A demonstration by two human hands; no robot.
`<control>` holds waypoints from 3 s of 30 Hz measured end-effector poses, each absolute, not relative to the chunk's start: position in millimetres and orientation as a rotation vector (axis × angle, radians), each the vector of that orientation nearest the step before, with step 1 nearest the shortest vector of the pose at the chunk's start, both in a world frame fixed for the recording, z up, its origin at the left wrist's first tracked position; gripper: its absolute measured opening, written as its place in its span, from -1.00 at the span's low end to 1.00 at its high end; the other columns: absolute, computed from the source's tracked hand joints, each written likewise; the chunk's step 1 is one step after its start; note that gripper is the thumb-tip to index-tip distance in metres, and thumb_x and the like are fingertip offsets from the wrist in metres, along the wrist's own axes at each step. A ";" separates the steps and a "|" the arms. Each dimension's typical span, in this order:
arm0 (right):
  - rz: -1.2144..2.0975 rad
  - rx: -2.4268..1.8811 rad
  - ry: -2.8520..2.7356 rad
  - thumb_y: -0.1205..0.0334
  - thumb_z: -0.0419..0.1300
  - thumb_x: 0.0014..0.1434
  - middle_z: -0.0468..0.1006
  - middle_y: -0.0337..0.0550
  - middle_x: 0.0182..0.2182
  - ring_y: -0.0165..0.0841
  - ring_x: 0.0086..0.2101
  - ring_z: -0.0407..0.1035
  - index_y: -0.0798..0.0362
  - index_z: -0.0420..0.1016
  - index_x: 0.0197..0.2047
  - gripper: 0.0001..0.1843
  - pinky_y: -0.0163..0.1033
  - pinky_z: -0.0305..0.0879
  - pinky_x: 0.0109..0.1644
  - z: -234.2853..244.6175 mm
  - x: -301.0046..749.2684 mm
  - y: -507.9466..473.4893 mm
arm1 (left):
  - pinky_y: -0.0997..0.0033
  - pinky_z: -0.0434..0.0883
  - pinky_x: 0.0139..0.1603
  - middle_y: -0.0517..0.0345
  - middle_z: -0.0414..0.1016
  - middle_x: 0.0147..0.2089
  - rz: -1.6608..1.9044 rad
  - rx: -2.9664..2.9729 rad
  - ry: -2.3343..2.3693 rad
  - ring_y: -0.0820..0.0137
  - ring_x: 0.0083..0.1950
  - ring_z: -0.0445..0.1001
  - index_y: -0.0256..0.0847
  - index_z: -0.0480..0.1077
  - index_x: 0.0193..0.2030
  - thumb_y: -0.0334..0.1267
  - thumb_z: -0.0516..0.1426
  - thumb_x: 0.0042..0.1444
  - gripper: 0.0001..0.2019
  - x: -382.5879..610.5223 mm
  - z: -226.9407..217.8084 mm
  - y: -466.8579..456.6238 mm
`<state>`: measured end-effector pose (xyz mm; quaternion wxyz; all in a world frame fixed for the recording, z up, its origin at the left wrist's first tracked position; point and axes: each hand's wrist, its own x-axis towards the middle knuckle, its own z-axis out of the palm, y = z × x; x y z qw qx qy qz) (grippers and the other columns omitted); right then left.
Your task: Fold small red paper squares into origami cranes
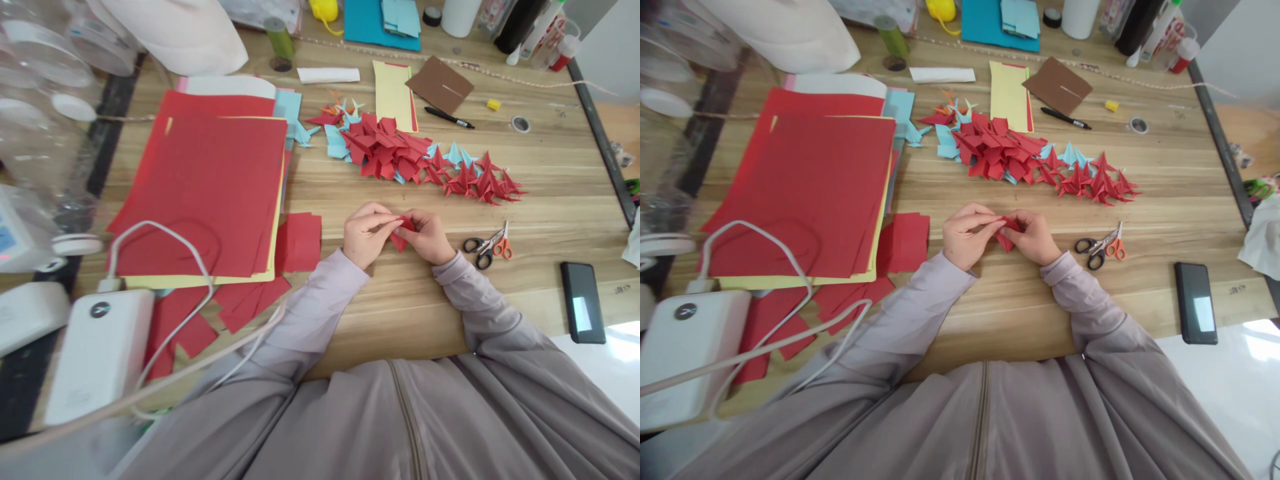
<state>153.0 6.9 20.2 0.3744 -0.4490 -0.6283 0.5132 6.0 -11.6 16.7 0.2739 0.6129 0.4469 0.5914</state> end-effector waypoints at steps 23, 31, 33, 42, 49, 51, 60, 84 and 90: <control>1.376 -1.153 -1.570 0.08 0.35 -0.10 0.45 -0.27 -0.56 -0.45 -0.51 0.26 0.10 0.46 -0.46 -0.73 -0.30 0.24 -0.39 23.2 153.7 7.6 | 0.42 0.39 -0.30 0.13 0.52 -0.36 1.526 1.528 1.136 0.45 -0.31 0.46 -0.15 0.56 -0.38 -0.17 0.27 0.00 -0.88 5.7 17.0 -9.2; 1.433 -1.143 -1.500 0.05 0.37 -0.13 0.45 -0.28 -0.56 -0.46 -0.52 0.27 0.10 0.47 -0.46 -0.71 -0.31 0.24 -0.41 24.3 154.8 9.1 | 0.43 0.39 -0.33 0.16 0.49 -0.39 1.530 1.547 1.142 0.47 -0.35 0.43 -0.14 0.58 -0.35 -0.28 0.26 0.00 -0.94 7.0 10.8 -8.5; 1.425 -1.132 -1.544 0.06 0.36 -0.11 0.45 -0.28 -0.56 -0.46 -0.52 0.26 0.10 0.46 -0.47 -0.72 -0.30 0.24 -0.40 23.8 154.8 8.5 | 0.45 0.35 -0.39 0.18 0.46 -0.44 1.531 1.538 1.156 0.48 -0.41 0.39 -0.12 0.58 -0.36 -0.27 0.27 0.00 -0.94 6.8 12.4 -9.1; 1.316 -1.163 -1.725 0.11 0.31 -0.04 0.34 -0.31 -0.60 -0.48 -0.54 0.16 0.11 0.42 -0.48 -0.76 -0.32 0.15 -0.43 20.7 155.6 7.0 | 0.41 0.31 -0.40 0.18 0.43 -0.51 1.501 1.543 1.218 0.46 -0.46 0.33 -0.10 0.58 -0.39 -0.15 0.21 0.08 -0.85 5.4 22.4 -12.6; 1.254 -1.183 -1.793 0.21 0.27 -0.03 0.32 -0.31 -0.59 -0.48 -0.52 0.15 0.11 0.40 -0.48 -0.84 -0.33 0.12 -0.42 19.6 154.8 5.2 | 0.39 0.29 -0.39 0.20 0.39 -0.52 1.515 1.564 1.182 0.47 -0.45 0.31 -0.15 0.53 -0.49 -0.14 0.20 0.08 -0.80 4.5 23.7 -13.1; 1.245 -1.189 -1.805 0.22 0.26 -0.03 0.30 -0.32 -0.60 -0.48 -0.52 0.14 0.11 0.40 -0.49 -0.85 -0.33 0.10 -0.42 18.6 154.5 4.5 | 0.40 0.27 -0.41 0.21 0.36 -0.56 1.536 1.555 1.189 0.48 -0.47 0.29 -0.16 0.50 -0.53 -0.14 0.20 0.07 -0.77 5.0 22.5 -12.7; 1.403 -1.165 -1.555 0.15 0.33 -0.10 0.40 -0.30 -0.58 -0.47 -0.54 0.22 0.11 0.45 -0.48 -0.79 -0.29 0.18 -0.40 22.5 153.9 7.6 | 0.39 0.37 -0.27 0.12 0.48 -0.43 1.534 1.398 1.158 0.45 -0.35 0.42 -0.18 0.55 -0.42 -0.07 0.07 0.20 -0.67 4.8 21.9 -11.6; 1.509 -1.071 -1.234 0.10 0.47 -0.24 0.57 -0.25 -0.46 -0.43 -0.43 0.43 0.05 0.52 -0.44 -0.68 -0.26 0.40 -0.25 22.4 153.8 9.7 | 0.44 0.41 -0.29 0.15 0.53 -0.33 1.443 1.168 1.042 0.46 -0.33 0.46 -0.20 0.57 -0.35 -0.41 0.26 -0.13 -0.85 5.7 11.8 -6.4; 1.475 -1.082 -1.238 0.10 0.46 -0.24 0.53 -0.28 -0.53 -0.45 -0.49 0.38 0.05 0.49 -0.47 -0.70 -0.30 0.37 -0.37 25.0 153.7 9.1 | 0.41 0.42 -0.28 0.15 0.57 -0.35 1.447 1.069 1.075 0.44 -0.33 0.49 -0.19 0.57 -0.36 -0.36 0.29 -0.15 -0.86 6.4 9.3 -7.0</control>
